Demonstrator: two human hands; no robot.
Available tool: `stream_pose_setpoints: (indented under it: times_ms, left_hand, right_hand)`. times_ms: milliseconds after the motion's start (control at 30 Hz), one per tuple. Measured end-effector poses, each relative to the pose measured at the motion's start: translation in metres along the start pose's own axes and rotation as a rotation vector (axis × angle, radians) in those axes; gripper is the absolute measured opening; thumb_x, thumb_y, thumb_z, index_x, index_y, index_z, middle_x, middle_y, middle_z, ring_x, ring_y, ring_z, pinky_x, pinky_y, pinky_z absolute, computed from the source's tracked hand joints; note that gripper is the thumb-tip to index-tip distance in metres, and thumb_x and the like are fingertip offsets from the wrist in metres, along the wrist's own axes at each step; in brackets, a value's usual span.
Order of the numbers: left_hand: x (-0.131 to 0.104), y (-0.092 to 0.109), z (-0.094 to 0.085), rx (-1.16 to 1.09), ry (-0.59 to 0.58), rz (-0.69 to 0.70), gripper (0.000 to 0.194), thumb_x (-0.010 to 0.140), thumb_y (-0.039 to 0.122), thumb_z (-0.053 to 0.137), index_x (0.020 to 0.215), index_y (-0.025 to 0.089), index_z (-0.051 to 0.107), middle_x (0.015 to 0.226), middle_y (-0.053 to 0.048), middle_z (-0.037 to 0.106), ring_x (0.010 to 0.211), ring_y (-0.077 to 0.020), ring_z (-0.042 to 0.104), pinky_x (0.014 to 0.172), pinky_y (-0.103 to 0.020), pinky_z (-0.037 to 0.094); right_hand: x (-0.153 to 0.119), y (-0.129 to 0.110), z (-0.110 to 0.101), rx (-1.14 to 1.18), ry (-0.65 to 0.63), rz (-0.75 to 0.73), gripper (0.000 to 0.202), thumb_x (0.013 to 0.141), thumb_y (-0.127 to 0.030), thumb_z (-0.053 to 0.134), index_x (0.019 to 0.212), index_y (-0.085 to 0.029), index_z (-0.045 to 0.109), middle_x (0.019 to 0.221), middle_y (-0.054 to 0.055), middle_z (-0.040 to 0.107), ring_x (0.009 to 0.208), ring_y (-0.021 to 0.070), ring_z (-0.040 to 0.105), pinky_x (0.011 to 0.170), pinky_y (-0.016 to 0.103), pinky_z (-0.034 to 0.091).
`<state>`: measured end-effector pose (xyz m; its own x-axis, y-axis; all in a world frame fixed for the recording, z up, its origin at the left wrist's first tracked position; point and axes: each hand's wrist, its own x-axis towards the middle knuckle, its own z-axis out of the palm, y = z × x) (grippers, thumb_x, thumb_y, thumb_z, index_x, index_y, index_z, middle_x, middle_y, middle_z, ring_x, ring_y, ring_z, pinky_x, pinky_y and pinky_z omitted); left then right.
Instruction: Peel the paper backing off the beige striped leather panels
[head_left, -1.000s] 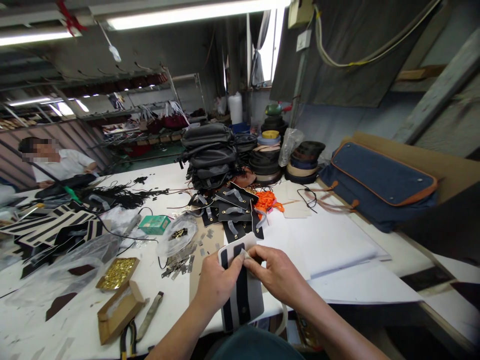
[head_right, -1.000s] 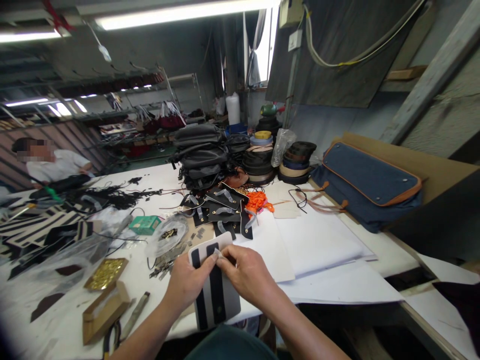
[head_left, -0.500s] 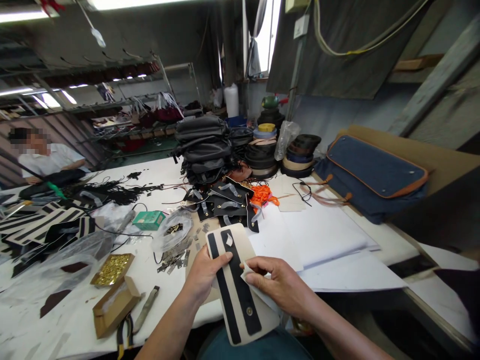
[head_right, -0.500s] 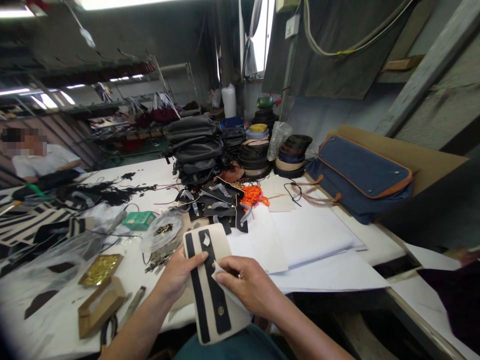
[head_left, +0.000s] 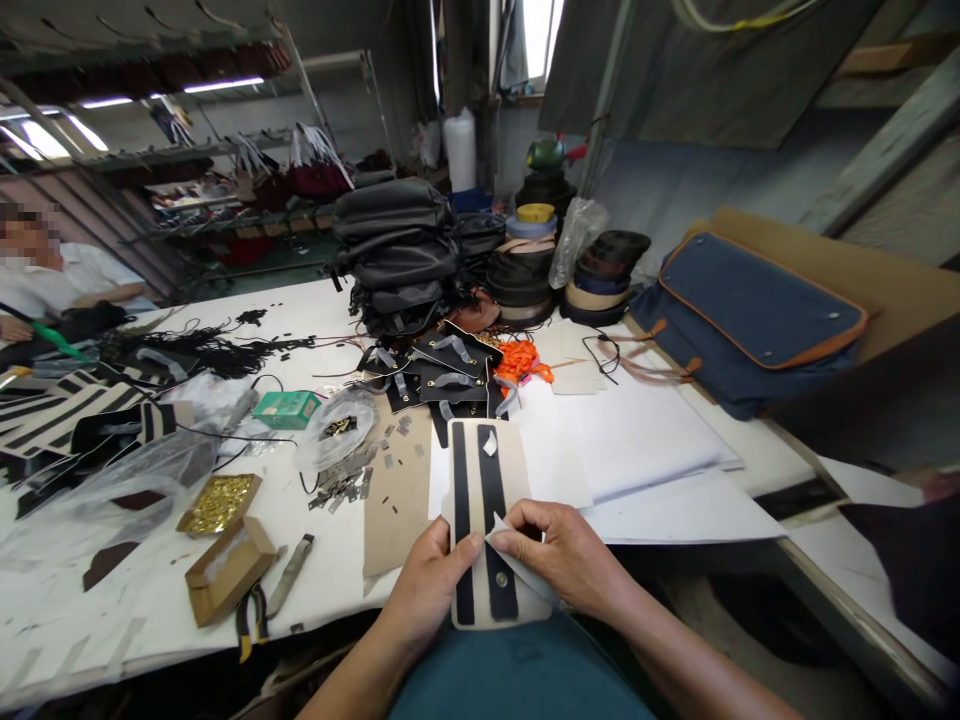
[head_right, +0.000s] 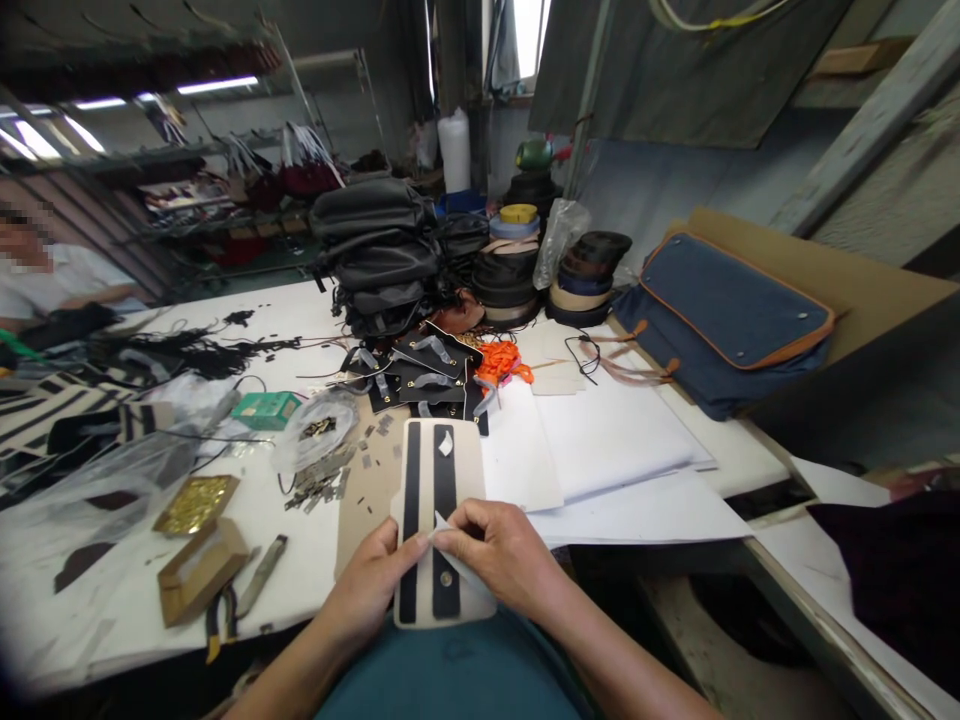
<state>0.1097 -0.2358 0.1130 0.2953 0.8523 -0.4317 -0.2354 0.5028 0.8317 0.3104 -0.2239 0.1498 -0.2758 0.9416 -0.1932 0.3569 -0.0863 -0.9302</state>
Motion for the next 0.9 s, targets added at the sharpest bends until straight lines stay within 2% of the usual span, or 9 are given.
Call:
stream_pose_setpoints:
  times_ms: [100, 233, 367, 467, 567, 633, 733, 900]
  left_hand:
    - [0.001, 0.001, 0.001, 0.017, -0.048, 0.022, 0.047, 0.088, 0.043, 0.074, 0.127, 0.019, 0.063, 0.123, -0.012, 0.076, 0.105, -0.0287, 0.074, 0.092, -0.04, 0.059]
    - [0.005, 0.002, 0.003, -0.037, 0.074, 0.081, 0.053, 0.091, 0.044, 0.07, 0.138, 0.023, 0.057, 0.13, -0.01, 0.073, 0.112, -0.0269, 0.072, 0.1, -0.04, 0.056]
    - [0.008, 0.005, 0.007, -0.08, 0.128, 0.198, 0.056, 0.093, 0.041, 0.069, 0.144, 0.026, 0.051, 0.136, -0.009, 0.07, 0.118, -0.0248, 0.07, 0.103, -0.039, 0.055]
    - [0.008, 0.008, 0.01, -0.039, 0.099, 0.182, 0.053, 0.09, 0.039, 0.073, 0.139, 0.024, 0.056, 0.13, -0.01, 0.074, 0.112, -0.0248, 0.072, 0.101, -0.039, 0.056]
    - [0.008, 0.01, 0.013, 0.022, 0.035, 0.14, 0.052, 0.081, 0.033, 0.082, 0.127, 0.019, 0.063, 0.118, -0.01, 0.078, 0.102, -0.0264, 0.075, 0.095, -0.041, 0.059]
    - [0.009, 0.009, 0.015, 0.057, 0.033, 0.144, 0.051, 0.076, 0.029, 0.085, 0.122, 0.017, 0.066, 0.111, -0.01, 0.08, 0.097, -0.0265, 0.075, 0.09, -0.04, 0.061]
    - [0.013, 0.005, 0.016, 0.117, 0.1, 0.161, 0.044, 0.075, 0.026, 0.083, 0.116, 0.016, 0.069, 0.102, -0.008, 0.081, 0.091, -0.0256, 0.075, 0.084, -0.037, 0.061]
    - [0.021, 0.001, 0.015, 0.256, 0.236, 0.219, 0.035, 0.077, 0.027, 0.079, 0.11, 0.018, 0.072, 0.1, -0.007, 0.081, 0.089, -0.0251, 0.075, 0.085, -0.036, 0.059]
  right_hand:
    - [-0.003, 0.004, -0.002, -0.068, -0.008, 0.025, 0.033, 0.093, -0.042, 0.067, 0.071, -0.018, 0.061, 0.068, -0.005, 0.055, 0.068, 0.0119, 0.05, 0.063, 0.024, 0.036]
    - [-0.007, 0.007, -0.006, -0.106, -0.046, 0.063, 0.037, 0.095, -0.045, 0.064, 0.071, -0.018, 0.059, 0.065, -0.006, 0.048, 0.064, 0.0107, 0.044, 0.059, 0.024, 0.032]
    - [-0.008, 0.006, -0.007, -0.135, -0.098, 0.074, 0.038, 0.097, -0.047, 0.06, 0.072, -0.018, 0.06, 0.066, -0.006, 0.047, 0.063, 0.0103, 0.043, 0.058, 0.023, 0.03]
    - [-0.006, 0.004, -0.004, -0.214, -0.106, 0.06, 0.035, 0.095, -0.045, 0.063, 0.072, -0.019, 0.062, 0.064, -0.006, 0.049, 0.063, 0.0106, 0.046, 0.057, 0.024, 0.029]
    - [-0.004, 0.002, -0.002, -0.287, -0.078, 0.055, 0.033, 0.092, -0.044, 0.066, 0.07, -0.019, 0.063, 0.062, -0.006, 0.051, 0.062, 0.011, 0.047, 0.056, 0.024, 0.027]
    - [-0.002, 0.002, 0.0, -0.337, -0.046, 0.061, 0.034, 0.09, -0.042, 0.069, 0.067, -0.019, 0.062, 0.06, -0.006, 0.051, 0.061, 0.011, 0.047, 0.055, 0.024, 0.026]
    - [0.001, 0.003, 0.002, -0.43, 0.004, 0.061, 0.032, 0.087, -0.04, 0.071, 0.065, -0.019, 0.064, 0.058, -0.005, 0.053, 0.058, 0.0109, 0.046, 0.055, 0.026, 0.024]
    - [0.003, 0.004, 0.006, -0.474, 0.042, 0.024, 0.031, 0.084, -0.035, 0.072, 0.062, -0.02, 0.057, 0.055, -0.005, 0.051, 0.056, 0.0111, 0.044, 0.055, 0.027, 0.021]
